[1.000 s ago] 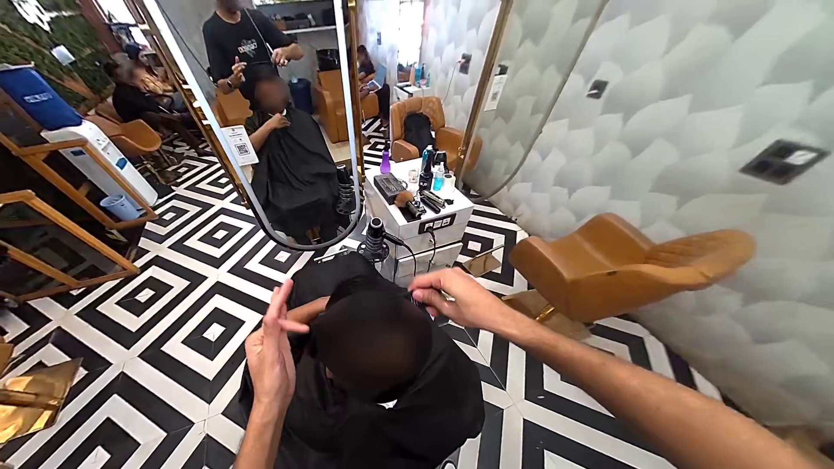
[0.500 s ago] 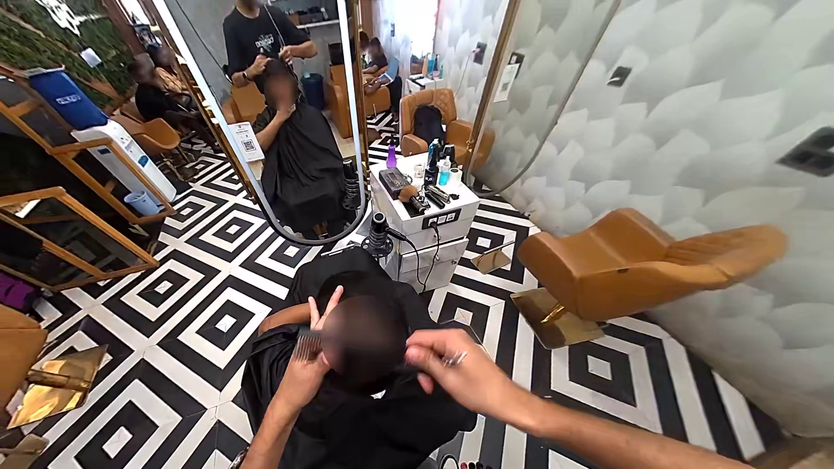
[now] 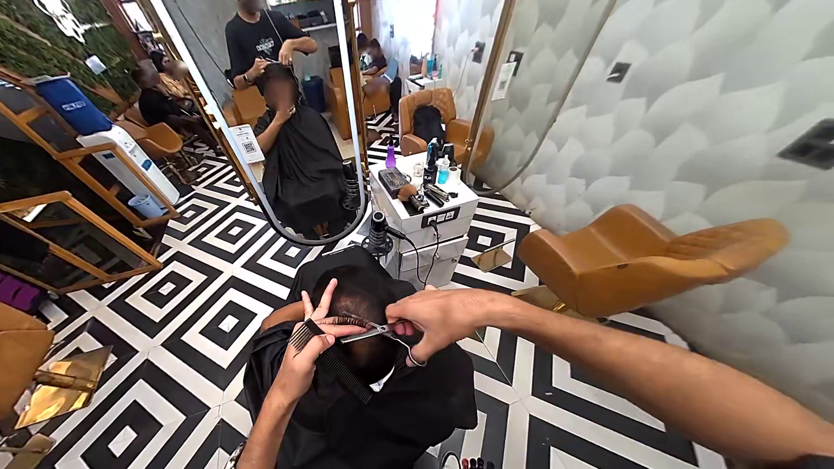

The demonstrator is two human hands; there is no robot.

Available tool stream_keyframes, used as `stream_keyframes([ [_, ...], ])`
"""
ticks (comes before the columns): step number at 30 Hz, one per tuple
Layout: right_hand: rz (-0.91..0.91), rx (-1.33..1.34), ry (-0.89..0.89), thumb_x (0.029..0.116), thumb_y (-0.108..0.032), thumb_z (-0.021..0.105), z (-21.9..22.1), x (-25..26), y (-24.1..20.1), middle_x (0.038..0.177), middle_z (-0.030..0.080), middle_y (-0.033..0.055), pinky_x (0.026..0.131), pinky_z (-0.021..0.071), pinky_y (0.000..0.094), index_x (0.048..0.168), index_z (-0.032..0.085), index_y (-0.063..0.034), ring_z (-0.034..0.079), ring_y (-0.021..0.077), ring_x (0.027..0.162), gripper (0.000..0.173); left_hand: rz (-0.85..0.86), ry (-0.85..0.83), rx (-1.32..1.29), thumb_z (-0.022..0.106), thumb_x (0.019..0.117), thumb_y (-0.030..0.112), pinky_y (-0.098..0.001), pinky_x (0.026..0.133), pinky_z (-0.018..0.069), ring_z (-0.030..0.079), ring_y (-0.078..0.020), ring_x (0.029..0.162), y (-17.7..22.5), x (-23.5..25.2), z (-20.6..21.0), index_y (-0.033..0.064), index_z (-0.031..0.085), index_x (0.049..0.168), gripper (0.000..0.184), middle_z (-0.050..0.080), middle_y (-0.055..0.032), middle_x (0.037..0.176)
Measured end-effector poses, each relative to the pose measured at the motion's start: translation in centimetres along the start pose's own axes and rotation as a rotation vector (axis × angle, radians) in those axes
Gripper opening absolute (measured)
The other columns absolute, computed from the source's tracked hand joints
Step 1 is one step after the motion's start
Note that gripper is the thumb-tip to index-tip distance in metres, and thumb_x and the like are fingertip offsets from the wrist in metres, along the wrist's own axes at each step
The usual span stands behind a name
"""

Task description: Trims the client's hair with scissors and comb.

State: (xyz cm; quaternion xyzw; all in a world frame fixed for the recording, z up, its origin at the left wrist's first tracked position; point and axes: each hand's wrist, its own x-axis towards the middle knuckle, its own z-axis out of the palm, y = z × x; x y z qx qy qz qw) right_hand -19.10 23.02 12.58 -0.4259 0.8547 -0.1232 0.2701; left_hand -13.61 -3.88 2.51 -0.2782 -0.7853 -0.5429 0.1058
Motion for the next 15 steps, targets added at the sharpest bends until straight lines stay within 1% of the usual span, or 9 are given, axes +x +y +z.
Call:
stream_keyframes([
  [3,-0.051,-0.026,-0.034,0.0886,-0.033,0.081,-0.9,0.9,-0.6,0.089,0.068,0.0043,0.081,0.0471,0.0511,0.111,0.065,-0.0077,0.063,0.0196,0.083,0.037,-0.028,0.045,-0.014,0.037,0.0953,0.019,-0.0561,0.125,-0.0121,0.021,-0.0250,0.157,0.0,-0.1,0.1,0.0162,0.081,0.098,0.044,0.059,-0.0072,0.147],
  [4,-0.060,-0.051,-0.025,0.0897,-0.030,0.080,-0.9,1.1,-0.8,0.082,0.066,0.0023,0.076,0.0482,0.0484,0.107,0.065,-0.0082,0.062,0.0176,0.077,0.032,-0.041,0.035,-0.005,0.037,0.0964,0.020,-0.0554,0.126,-0.0109,0.017,-0.0245,0.158,0.0,-0.1,0.0,0.0186,0.080,0.098,0.043,0.051,-0.0064,0.155],
  [5,-0.073,-0.069,-0.012,0.0906,-0.026,0.079,-0.9,1.2,-1.0,0.074,0.063,0.0006,0.069,0.0479,0.0444,0.101,0.065,-0.0086,0.060,0.0157,0.070,0.025,-0.044,0.025,-0.004,0.037,0.0974,0.022,-0.0564,0.125,-0.0119,0.015,-0.0245,0.158,0.0,-0.1,0.1,0.0205,0.081,0.101,0.044,0.048,-0.0058,0.157],
  [6,-0.083,-0.082,0.000,0.0907,-0.021,0.078,-1.0,1.3,-1.1,0.072,0.062,-0.0001,0.064,0.0493,0.0406,0.096,0.067,-0.0092,0.060,0.0143,0.066,0.018,-0.030,0.020,-0.007,0.036,0.0974,0.022,-0.0584,0.124,-0.0140,0.015,-0.0257,0.158,0.0,-0.1,0.2,0.0201,0.081,0.102,0.045,0.053,-0.0062,0.154],
  [9,-0.050,-0.014,-0.005,0.0922,-0.015,0.077,-1.8,0.9,-0.6,0.075,0.065,0.0017,0.063,0.0496,0.0366,0.097,0.069,-0.0083,0.060,0.0142,0.066,0.012,0.021,-0.016,-0.015,0.032,0.0999,0.025,-0.0600,0.124,-0.0153,0.019,-0.0288,0.157,0.3,0.2,0.3,0.0185,0.081,0.103,0.049,0.067,-0.0033,0.138],
  [11,-0.077,0.223,0.136,0.0915,-0.006,0.075,-2.2,0.1,0.9,0.081,0.070,0.0043,0.060,0.0552,0.0337,0.106,0.070,-0.0053,0.064,0.0137,0.063,0.015,0.100,0.025,-0.076,0.026,0.1058,0.038,-0.0619,0.124,-0.0142,0.027,-0.0335,0.154,0.5,0.4,0.1,0.0187,0.081,0.102,0.058,0.073,-0.0021,0.126],
  [13,-0.147,0.610,0.291,0.0919,0.004,0.063,-2.2,-1.0,3.2,0.098,0.072,0.0074,0.055,0.0541,0.0275,0.112,0.067,-0.0045,0.067,0.0125,0.071,0.022,0.137,0.136,-0.178,0.022,0.1079,0.049,-0.0585,0.127,-0.0101,0.024,-0.0383,0.155,1.2,0.4,-0.6,0.0215,0.081,0.095,0.067,0.070,-0.0060,0.133],
  [14,-0.170,0.810,0.343,0.0914,0.005,0.057,-2.1,-1.5,4.3,0.110,0.072,0.0090,0.060,0.0568,0.0259,0.111,0.068,-0.0055,0.070,0.0134,0.084,0.025,0.145,0.200,-0.235,0.020,0.1078,0.050,-0.0550,0.129,-0.0061,0.022,-0.0405,0.155,1.5,0.4,-0.9,0.0215,0.080,0.090,0.069,0.068,-0.0089,0.135],
  [15,-0.191,1.007,0.393,0.0903,0.006,0.052,-1.8,-2.1,5.2,0.119,0.071,0.0112,0.069,0.0606,0.0292,0.105,0.069,-0.0050,0.071,0.0176,0.098,0.025,0.153,0.256,-0.285,0.019,0.1076,0.050,-0.0525,0.130,-0.0003,0.022,-0.0424,0.154,1.9,0.4,-1.3,0.0203,0.080,0.085,0.071,0.068,-0.0118,0.135],
])
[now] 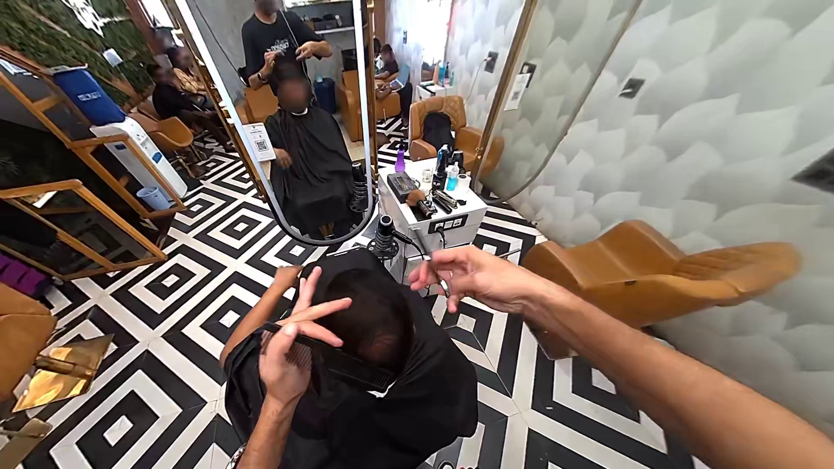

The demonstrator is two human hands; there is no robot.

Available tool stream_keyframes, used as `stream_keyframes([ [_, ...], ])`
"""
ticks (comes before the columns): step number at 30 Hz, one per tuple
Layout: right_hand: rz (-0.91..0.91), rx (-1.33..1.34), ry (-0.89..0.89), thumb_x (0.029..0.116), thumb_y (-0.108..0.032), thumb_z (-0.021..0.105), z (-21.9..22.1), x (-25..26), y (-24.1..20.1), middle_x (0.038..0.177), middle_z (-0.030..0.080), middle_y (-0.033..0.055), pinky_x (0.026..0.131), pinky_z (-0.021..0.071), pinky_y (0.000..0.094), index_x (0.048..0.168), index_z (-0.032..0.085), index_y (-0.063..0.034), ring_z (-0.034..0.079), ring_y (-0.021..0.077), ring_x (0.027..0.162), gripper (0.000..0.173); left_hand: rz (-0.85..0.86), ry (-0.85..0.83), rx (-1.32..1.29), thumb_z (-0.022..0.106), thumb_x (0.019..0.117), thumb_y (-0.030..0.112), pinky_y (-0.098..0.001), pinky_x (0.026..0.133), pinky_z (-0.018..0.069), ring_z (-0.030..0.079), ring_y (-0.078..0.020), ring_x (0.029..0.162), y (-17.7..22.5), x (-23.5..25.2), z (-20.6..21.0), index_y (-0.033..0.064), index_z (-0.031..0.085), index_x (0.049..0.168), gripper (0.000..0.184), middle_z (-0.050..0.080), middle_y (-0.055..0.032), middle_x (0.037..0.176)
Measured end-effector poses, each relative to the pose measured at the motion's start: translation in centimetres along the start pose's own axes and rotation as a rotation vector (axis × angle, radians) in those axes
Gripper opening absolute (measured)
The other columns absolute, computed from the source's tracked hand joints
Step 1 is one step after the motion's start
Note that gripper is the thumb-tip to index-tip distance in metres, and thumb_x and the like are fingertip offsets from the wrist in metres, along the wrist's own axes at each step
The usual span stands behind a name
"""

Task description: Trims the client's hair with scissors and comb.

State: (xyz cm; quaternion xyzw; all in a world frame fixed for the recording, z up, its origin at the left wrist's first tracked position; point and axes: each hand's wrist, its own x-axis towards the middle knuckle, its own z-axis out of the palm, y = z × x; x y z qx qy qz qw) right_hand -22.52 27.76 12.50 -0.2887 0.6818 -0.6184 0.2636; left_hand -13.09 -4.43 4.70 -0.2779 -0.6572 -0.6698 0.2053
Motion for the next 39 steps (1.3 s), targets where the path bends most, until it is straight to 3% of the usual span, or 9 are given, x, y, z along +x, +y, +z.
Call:
stream_keyframes([
  [4,-0.110,0.330,0.267,0.0833,-0.001,0.045,2.0,-1.7,1.9,0.080,0.069,0.0051,0.080,0.0583,0.0444,0.059,0.057,-0.0110,0.069,0.0202,0.084,0.029,0.009,0.115,-0.098,0.017,0.1076,0.044,-0.0478,0.130,0.0137,0.030,-0.0430,0.151,1.1,0.7,0.8,0.0170,0.078,0.080,0.072,0.069,-0.0159,0.131],
  [8,-0.128,-0.237,0.034,0.1061,-0.030,0.051,7.1,-2.8,3.2,0.092,0.074,0.0015,0.078,0.0573,0.0308,0.110,0.071,-0.0082,0.069,0.0093,0.085,0.030,-0.036,0.145,-0.117,0.017,0.1073,0.047,-0.0454,0.128,0.0195,0.034,-0.0395,0.150,1.0,1.1,3.4,0.0144,0.078,0.080,0.074,0.070,-0.0152,0.130],
  [13,-0.332,-0.673,0.398,0.1042,-0.017,0.055,8.2,-0.9,3.9,0.080,0.068,0.0022,0.073,0.0561,0.0384,0.105,0.073,-0.0083,0.066,0.0157,0.074,0.020,-0.012,0.390,0.025,0.031,0.1093,0.050,-0.0471,0.120,0.0378,0.053,-0.0344,0.139,0.5,1.4,3.6,0.0078,0.076,0.102,0.062,0.071,-0.0134,0.127],
  [16,-0.274,-0.856,0.519,0.1039,-0.016,0.057,5.7,0.6,4.4,0.078,0.067,0.0060,0.074,0.0483,0.0506,0.104,0.074,-0.0105,0.062,0.0253,0.074,0.018,-0.094,0.549,0.102,0.033,0.1112,0.041,-0.0426,0.116,0.0430,0.056,-0.0275,0.136,-1.1,-0.1,0.7,0.0074,0.074,0.090,0.057,0.071,-0.0108,0.129],
  [20,-0.156,-0.811,0.353,0.1023,-0.019,0.061,5.9,-0.6,7.0,0.077,0.068,0.0034,0.071,0.0566,0.0439,0.098,0.076,-0.0127,0.066,0.0194,0.071,0.017,-0.168,0.193,0.089,0.053,0.1003,0.053,-0.0469,0.124,0.0290,0.031,-0.0346,0.152,-4.1,-4.0,-3.7,0.0232,0.076,0.073,0.046,0.060,-0.0069,0.146],
  [24,0.083,-0.509,0.231,0.1061,-0.018,0.054,7.7,-2.8,8.2,0.069,0.067,-0.0010,0.061,0.0515,0.0294,0.098,0.074,-0.0108,0.062,0.0090,0.060,0.023,-0.003,-0.256,0.322,0.065,0.0870,0.069,-0.0651,0.126,0.0016,0.025,-0.0417,0.153,-3.5,-4.2,-1.7,0.0371,0.082,0.093,0.037,0.065,0.0007,0.140],
  [29,0.115,-0.117,0.258,0.1078,-0.018,0.050,9.3,-4.2,7.9,0.071,0.065,0.0025,0.062,0.0485,0.0274,0.099,0.071,-0.0061,0.059,0.0097,0.063,0.027,-0.016,-0.269,0.399,0.056,0.0874,0.076,-0.0676,0.123,-0.0085,0.029,-0.0274,0.154,-2.4,-2.1,1.0,0.0281,0.081,0.110,0.059,0.068,0.0054,0.135],
  [34,0.009,-0.424,0.155,0.1048,-0.032,0.057,10.5,-5.4,7.3,0.086,0.070,0.0047,0.075,0.0534,0.0377,0.108,0.074,-0.0090,0.065,0.0155,0.078,0.029,-0.168,-0.246,0.287,0.026,0.1068,0.056,-0.0643,0.122,-0.0187,0.038,-0.0269,0.150,-2.0,-1.8,1.5,0.0224,0.078,0.112,0.063,0.075,0.0023,0.122],
  [39,0.200,0.196,0.180,0.0967,0.004,0.051,4.6,-3.7,3.7,0.108,0.069,0.0136,0.078,0.0630,0.0418,0.128,0.056,-0.0020,0.072,0.0240,0.089,0.032,-0.165,-0.276,0.304,0.032,0.1043,0.035,-0.0631,0.121,-0.0195,0.029,-0.0279,0.154,-1.9,-1.9,1.5,0.0217,0.080,0.106,0.050,0.075,0.0027,0.123],
])
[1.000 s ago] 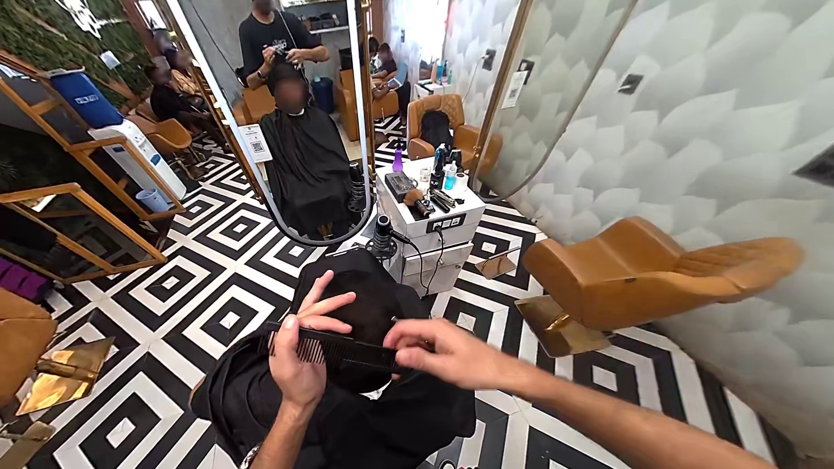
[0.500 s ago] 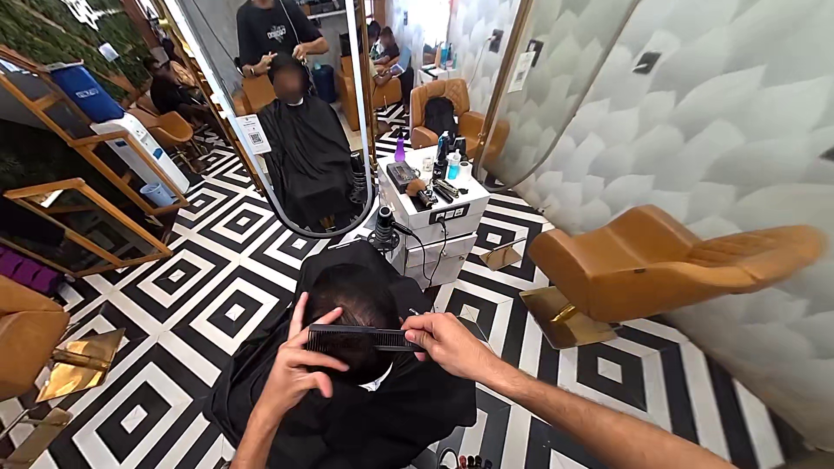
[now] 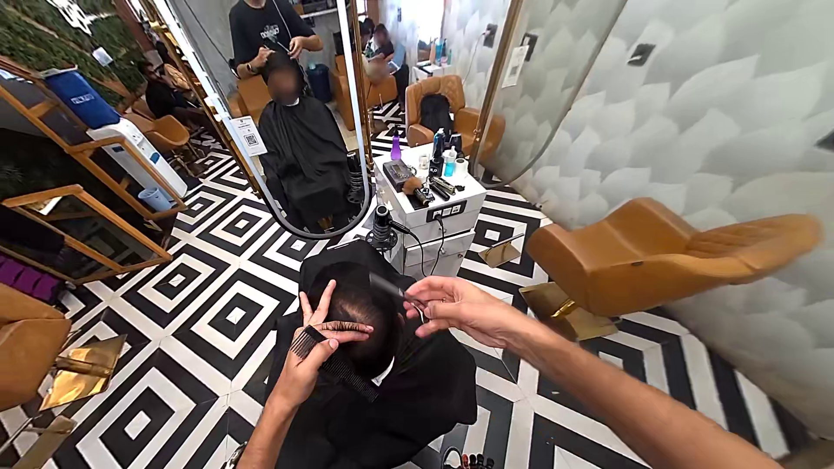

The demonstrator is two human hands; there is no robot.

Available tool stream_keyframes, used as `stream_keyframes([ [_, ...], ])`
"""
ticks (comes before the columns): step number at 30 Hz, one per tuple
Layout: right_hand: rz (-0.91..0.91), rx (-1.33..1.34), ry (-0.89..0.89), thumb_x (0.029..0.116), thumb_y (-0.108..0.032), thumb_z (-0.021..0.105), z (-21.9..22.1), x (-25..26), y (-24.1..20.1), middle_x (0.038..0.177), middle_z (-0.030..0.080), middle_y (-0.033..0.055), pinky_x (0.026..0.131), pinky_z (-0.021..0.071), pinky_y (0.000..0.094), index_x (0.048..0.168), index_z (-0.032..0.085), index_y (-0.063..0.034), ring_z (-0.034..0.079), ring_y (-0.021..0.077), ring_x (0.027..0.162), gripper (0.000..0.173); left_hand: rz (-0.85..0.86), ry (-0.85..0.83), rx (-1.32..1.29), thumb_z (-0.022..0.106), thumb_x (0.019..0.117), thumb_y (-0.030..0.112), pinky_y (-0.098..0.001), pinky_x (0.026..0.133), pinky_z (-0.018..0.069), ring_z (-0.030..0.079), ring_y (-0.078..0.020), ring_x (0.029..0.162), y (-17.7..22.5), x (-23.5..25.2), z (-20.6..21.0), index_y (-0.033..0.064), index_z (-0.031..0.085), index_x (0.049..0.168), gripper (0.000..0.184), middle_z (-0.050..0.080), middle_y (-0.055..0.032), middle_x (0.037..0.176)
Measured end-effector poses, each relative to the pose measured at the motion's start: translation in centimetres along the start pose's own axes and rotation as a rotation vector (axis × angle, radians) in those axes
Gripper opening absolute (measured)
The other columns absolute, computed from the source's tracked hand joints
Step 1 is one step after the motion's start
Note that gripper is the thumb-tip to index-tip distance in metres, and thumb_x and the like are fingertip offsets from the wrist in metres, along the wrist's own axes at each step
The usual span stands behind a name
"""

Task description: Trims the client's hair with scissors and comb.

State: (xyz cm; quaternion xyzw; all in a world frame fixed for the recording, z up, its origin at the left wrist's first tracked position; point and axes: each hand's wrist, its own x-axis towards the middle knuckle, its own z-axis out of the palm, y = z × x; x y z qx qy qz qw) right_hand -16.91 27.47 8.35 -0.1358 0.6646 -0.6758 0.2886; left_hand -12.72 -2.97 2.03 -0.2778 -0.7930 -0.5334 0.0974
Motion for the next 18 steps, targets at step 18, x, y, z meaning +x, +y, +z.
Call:
stream_keyframes([
  [18,-0.243,-0.926,-0.256,0.0894,-0.005,0.076,-0.5,2.7,-4.0,0.079,0.068,0.0016,0.059,0.0537,0.0328,0.107,0.070,-0.0079,0.063,0.0129,0.064,0.018,0.186,0.223,-0.098,0.031,0.1077,0.052,-0.0610,0.127,-0.0082,0.027,-0.0431,0.152,1.6,-0.6,-0.6,0.0271,0.081,0.098,0.056,0.074,-0.0033,0.125],
])
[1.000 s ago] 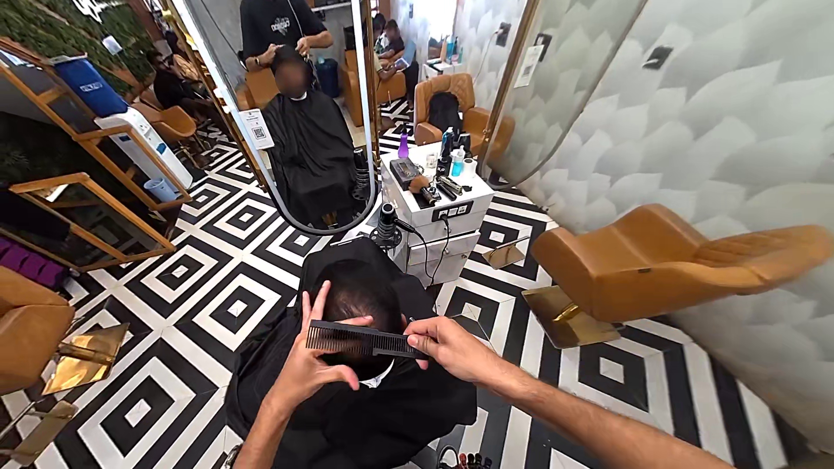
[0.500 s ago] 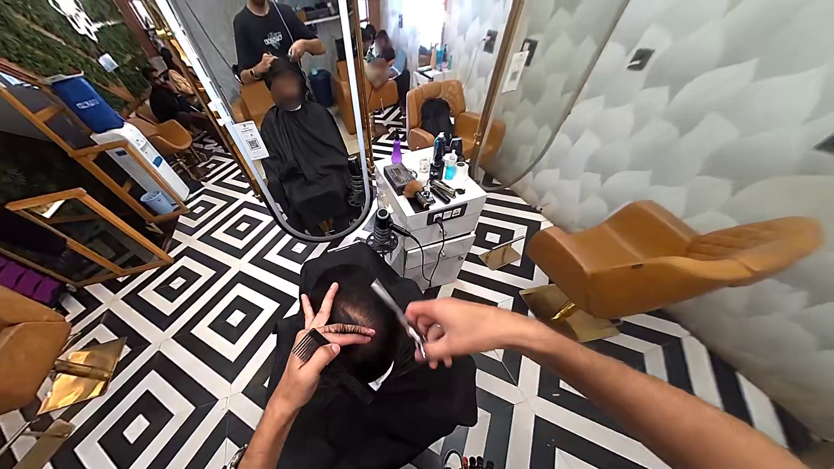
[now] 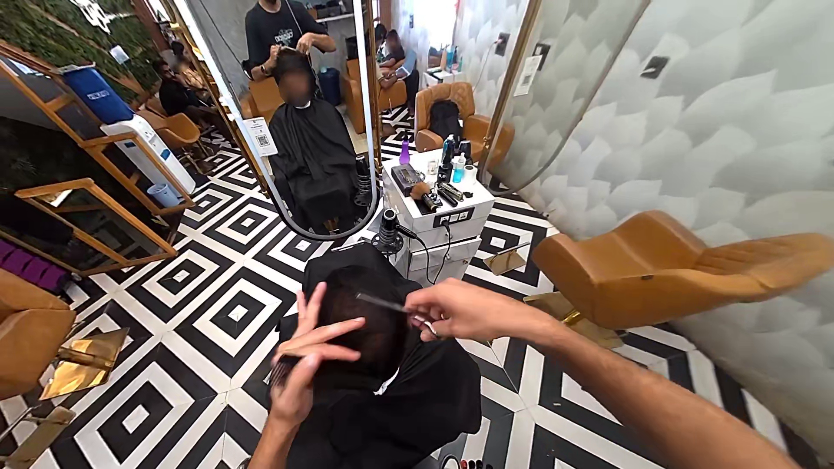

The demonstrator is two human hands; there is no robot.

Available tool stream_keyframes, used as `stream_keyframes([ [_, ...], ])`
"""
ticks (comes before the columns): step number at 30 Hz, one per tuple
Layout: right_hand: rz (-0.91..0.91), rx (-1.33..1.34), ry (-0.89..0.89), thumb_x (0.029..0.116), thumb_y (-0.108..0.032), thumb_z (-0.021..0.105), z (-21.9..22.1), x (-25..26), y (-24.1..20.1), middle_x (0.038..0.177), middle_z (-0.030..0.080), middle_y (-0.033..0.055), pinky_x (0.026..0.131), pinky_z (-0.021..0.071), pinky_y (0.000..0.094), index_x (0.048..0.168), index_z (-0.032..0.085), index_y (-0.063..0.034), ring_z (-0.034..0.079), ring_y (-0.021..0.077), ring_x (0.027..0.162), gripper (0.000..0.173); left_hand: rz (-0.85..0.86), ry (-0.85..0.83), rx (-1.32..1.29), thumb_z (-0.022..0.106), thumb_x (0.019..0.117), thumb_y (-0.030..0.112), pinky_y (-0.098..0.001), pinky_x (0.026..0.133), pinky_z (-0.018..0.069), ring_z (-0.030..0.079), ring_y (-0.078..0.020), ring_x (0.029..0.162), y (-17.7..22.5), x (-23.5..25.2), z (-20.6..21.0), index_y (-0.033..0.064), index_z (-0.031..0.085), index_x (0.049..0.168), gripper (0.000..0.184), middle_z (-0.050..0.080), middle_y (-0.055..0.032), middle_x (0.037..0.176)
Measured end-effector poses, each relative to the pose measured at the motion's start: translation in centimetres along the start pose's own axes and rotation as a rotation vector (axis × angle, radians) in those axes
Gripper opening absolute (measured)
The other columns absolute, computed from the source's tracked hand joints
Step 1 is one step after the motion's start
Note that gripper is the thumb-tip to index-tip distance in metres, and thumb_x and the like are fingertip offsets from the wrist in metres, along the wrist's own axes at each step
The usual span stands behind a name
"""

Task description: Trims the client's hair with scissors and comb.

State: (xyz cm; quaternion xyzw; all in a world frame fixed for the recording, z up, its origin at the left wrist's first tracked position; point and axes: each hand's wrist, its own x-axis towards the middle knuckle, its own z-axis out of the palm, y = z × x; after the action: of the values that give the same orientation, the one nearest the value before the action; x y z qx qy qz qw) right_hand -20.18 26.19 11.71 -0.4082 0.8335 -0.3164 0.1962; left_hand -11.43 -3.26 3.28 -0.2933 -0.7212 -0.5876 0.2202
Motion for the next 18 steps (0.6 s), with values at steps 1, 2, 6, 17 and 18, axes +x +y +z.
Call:
stream_keyframes([
  [1,-0.007,0.156,0.099,0.0902,0.000,0.071,0.0,-0.8,1.2,0.087,0.071,0.0034,0.059,0.0567,0.0303,0.108,0.069,-0.0073,0.067,0.0130,0.068,0.019,0.013,0.100,-0.056,0.031,0.1069,0.055,-0.0569,0.129,-0.0004,0.031,-0.0429,0.151,0.8,-0.4,-0.5,0.0275,0.082,0.093,0.059,0.074,-0.0048,0.123],
  [2,0.000,0.360,0.184,0.0919,0.004,0.066,0.4,-1.7,2.3,0.096,0.072,0.0077,0.056,0.0571,0.0289,0.109,0.068,-0.0059,0.069,0.0156,0.072,0.020,0.014,0.188,-0.105,0.030,0.1061,0.057,-0.0522,0.129,0.0110,0.038,-0.0397,0.148,1.4,-1.0,-1.2,0.0273,0.081,0.089,0.062,0.075,-0.0044,0.121],
  [6,0.055,1.181,0.445,0.0874,-0.001,0.050,4.3,-4.2,5.8,0.112,0.073,0.0121,0.088,0.0604,0.0456,0.074,0.068,-0.0077,0.069,0.0268,0.110,0.024,0.037,0.414,-0.299,0.025,0.1057,0.058,-0.0363,0.101,0.0521,0.072,-0.0202,0.095,1.4,-3.4,-1.2,0.0164,0.077,0.080,0.071,0.075,-0.0017,0.083],
  [17,-0.437,-0.012,0.639,0.1106,-0.032,0.044,16.9,-2.9,-1.4,0.077,0.060,0.0003,0.091,0.0421,0.0342,0.120,0.072,-0.0181,0.055,0.0128,0.079,0.033,-0.017,0.562,-0.388,0.030,0.1014,0.068,-0.0363,0.107,0.0491,0.068,-0.0201,0.116,-0.3,-7.3,4.3,0.0204,0.078,0.111,0.069,0.076,-0.0023,0.112],
  [18,-0.467,-0.288,0.755,0.1082,-0.034,0.047,16.7,-3.0,-0.7,0.081,0.055,-0.0010,0.097,0.0394,0.0386,0.124,0.068,-0.0264,0.054,0.0153,0.083,0.028,-0.038,0.610,-0.385,0.032,0.0999,0.070,-0.0407,0.117,0.0393,0.057,-0.0252,0.133,-0.7,-7.9,4.3,0.0176,0.072,0.128,0.072,0.068,-0.0073,0.134],
])
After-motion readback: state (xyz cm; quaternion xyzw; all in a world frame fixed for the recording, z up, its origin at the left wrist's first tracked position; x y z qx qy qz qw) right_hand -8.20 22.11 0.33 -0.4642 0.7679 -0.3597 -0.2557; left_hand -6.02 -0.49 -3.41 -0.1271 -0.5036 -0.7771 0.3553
